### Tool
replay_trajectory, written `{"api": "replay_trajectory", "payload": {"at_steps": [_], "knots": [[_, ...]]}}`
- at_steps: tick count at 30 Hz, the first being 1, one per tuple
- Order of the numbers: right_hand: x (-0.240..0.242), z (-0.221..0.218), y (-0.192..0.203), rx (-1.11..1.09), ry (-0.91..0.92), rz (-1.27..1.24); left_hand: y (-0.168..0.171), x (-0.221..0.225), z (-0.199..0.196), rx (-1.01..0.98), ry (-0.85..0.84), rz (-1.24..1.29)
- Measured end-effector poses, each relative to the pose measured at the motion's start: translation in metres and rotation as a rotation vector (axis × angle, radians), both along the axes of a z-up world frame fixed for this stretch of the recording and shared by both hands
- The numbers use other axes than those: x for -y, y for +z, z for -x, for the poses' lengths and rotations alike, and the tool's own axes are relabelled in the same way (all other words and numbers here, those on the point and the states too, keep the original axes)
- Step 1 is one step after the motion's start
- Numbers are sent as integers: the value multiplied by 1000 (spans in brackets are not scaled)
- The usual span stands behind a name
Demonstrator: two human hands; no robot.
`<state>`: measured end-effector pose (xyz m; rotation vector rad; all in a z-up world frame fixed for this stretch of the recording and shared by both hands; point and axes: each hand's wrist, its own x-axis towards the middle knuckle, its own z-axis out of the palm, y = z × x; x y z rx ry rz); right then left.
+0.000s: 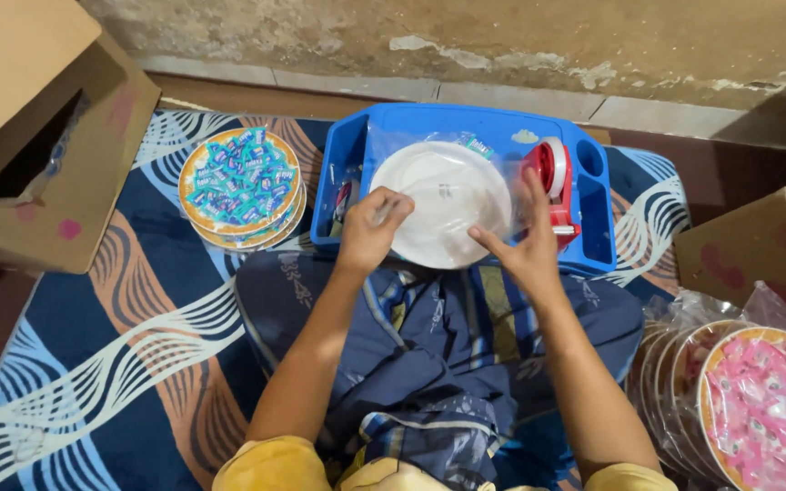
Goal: The person wraps round plastic plates filled with candies in clear plastic sheets and secures them using a tape dispenser.
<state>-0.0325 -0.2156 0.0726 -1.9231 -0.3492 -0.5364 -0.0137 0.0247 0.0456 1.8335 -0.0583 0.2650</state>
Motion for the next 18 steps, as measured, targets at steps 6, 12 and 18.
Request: {"api": "replay_trajectory", "payload": {"at_steps": [6, 12, 18], "knots": [[60, 38, -6, 76, 288, 10, 34, -21, 68, 265, -263, 82], [88, 86, -6, -254, 587, 36, 46, -63, 99, -60, -685, 73], [80, 65, -60, -574, -35, -345, 0, -59, 73, -258, -75, 604]]}}
